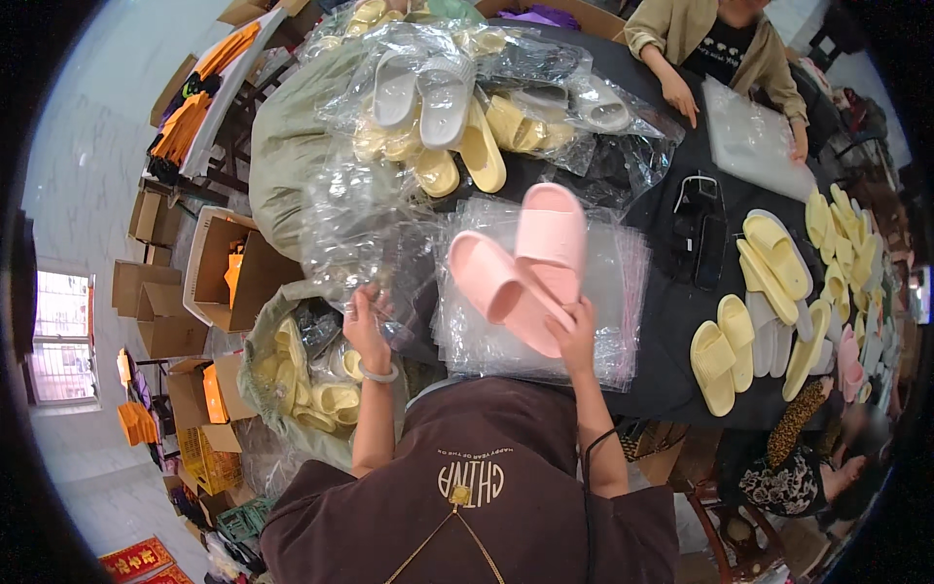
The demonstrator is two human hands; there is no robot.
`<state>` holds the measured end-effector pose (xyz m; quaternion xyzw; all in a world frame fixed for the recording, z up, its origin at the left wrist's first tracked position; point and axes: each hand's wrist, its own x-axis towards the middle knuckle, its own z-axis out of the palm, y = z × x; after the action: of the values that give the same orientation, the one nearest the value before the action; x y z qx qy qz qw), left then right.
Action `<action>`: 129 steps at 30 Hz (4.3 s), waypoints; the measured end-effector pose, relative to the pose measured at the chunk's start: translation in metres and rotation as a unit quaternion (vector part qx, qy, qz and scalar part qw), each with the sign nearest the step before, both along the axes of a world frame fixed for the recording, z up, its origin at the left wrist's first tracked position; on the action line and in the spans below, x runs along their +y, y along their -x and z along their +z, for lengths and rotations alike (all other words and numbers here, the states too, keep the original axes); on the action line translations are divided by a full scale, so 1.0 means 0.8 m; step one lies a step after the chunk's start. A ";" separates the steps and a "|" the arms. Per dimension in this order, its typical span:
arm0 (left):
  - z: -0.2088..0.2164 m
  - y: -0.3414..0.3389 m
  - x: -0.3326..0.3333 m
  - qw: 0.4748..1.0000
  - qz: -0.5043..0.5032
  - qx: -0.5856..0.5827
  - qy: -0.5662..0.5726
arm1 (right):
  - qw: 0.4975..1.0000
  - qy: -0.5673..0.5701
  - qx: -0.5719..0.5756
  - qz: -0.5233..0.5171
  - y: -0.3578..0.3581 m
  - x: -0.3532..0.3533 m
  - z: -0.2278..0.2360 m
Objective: The person places pairs of slippers into clear plastic bags on a table. They retrieve slippers from a large sack and arrange them on the table before bagging them. The person handles multiple pairs of slippers in various colors, including yellow, pink, and white.
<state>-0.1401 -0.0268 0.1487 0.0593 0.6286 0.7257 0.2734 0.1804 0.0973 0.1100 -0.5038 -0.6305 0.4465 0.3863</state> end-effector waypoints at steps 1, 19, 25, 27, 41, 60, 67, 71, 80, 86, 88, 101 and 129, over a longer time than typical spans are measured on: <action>0.009 0.002 0.001 0.998 0.028 -0.039 -0.038 | 0.999 0.019 0.031 -0.014 -0.017 -0.001 0.007; 0.041 -0.087 0.010 0.852 -0.123 -0.381 -0.339 | 0.914 -0.085 -0.290 -0.270 -0.110 -0.003 -0.020; 0.014 -0.125 0.011 0.909 -0.208 -0.311 -0.185 | 0.992 0.056 -0.100 -0.048 -0.015 -0.061 0.030; 0.020 -0.147 0.011 0.901 -0.293 -0.289 -0.137 | 0.998 0.065 -0.008 -0.004 0.009 -0.060 0.030; 0.031 -0.060 0.038 0.944 -0.282 0.028 0.171 | 0.959 0.182 0.207 -0.060 -0.017 0.029 -0.006; -0.023 0.001 -0.038 0.945 -0.297 0.066 0.117 | 0.957 0.136 0.218 -0.133 -0.079 0.107 0.038; -0.063 -0.042 -0.061 0.973 -0.203 -0.057 0.089 | 0.982 -0.026 -0.080 -0.170 -0.082 0.062 0.005; -0.070 -0.056 -0.068 0.970 -0.195 -0.102 0.103 | 0.985 0.081 -0.111 -0.104 -0.081 0.001 -0.006; -0.063 -0.040 -0.054 0.948 -0.230 -0.109 0.190 | 0.983 0.134 -0.121 -0.044 -0.055 -0.022 -0.005; -0.044 -0.070 -0.047 0.993 -0.089 -0.071 0.007 | 0.990 0.017 -0.018 -0.138 -0.026 -0.007 0.073; -0.063 -0.081 -0.061 0.990 -0.094 -0.106 -0.008 | 0.988 0.063 -0.050 -0.132 -0.028 -0.008 0.071; -0.051 -0.031 0.053 0.875 -0.165 0.403 0.210 | 0.989 -0.049 -0.062 -0.122 -0.061 0.077 -0.022; -0.060 -0.090 0.066 0.742 -0.301 0.560 0.214 | 0.919 -0.112 -0.178 -0.334 -0.141 0.085 -0.039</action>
<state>-0.0682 0.0262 0.1010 0.5809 0.7568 0.2883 0.0821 0.2933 0.1653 0.0790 -0.7093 -0.5300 0.1211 0.4486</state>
